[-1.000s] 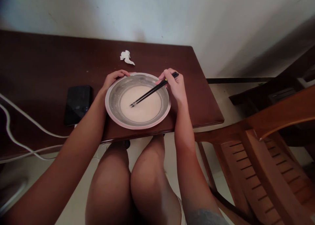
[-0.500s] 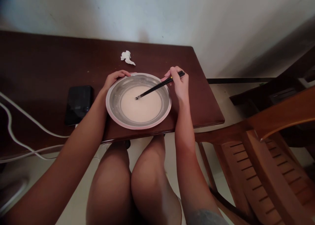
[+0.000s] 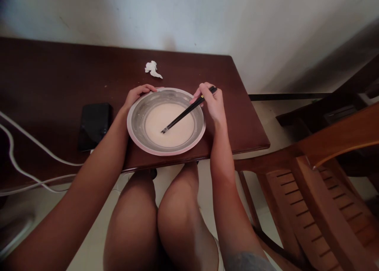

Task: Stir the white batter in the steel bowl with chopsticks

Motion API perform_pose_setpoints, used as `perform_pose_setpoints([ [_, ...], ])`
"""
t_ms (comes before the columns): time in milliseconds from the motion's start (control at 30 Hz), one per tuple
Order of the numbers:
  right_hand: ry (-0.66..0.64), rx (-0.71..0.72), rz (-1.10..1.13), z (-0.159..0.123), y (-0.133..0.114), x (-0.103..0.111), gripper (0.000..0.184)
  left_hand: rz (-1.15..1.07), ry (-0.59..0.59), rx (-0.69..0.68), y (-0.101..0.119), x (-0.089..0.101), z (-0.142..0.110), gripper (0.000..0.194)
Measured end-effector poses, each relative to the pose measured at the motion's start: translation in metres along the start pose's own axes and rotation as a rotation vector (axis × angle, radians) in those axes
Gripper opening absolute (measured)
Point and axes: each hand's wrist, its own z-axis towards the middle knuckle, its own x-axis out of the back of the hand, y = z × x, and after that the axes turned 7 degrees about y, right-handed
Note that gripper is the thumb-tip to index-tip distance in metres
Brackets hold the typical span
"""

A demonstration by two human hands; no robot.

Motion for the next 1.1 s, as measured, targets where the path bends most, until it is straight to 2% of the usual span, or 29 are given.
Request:
perform_pose_setpoints([
  [67,-0.019,0.002,-0.003,0.0002,0.0002,-0.0007,0.048,0.004,-0.001,-0.008,0.0001,0.0000,0.0000,0.018],
  [233,0.083,0.020,0.006,0.0006,-0.0013,0.0008,0.051,0.004,0.009,0.002,-0.0003,0.0005,0.0004,0.020],
  [400,-0.016,0.001,0.000,-0.0005,-0.0036,-0.0008,0.048,0.022,0.015,-0.010,-0.0004,0.0001,0.0004,0.018],
  [567,0.104,0.019,0.034,-0.0006,-0.0065,0.0008,0.048,0.049,0.031,-0.001,0.0003,-0.0005,0.0002,0.014],
  [767,-0.005,-0.024,-0.020,-0.0012,-0.0047,-0.0012,0.050,0.041,0.023,-0.014,0.0002,0.0000,0.0003,0.015],
  [933,0.106,-0.018,-0.032,-0.0011,-0.0057,0.0009,0.052,0.025,0.019,0.001,0.0013,-0.0004,-0.0004,0.016],
  [1100,-0.018,-0.017,-0.007,-0.0015,-0.0045,0.0000,0.049,0.035,0.006,-0.003,0.0009,0.0004,0.0000,0.017],
])
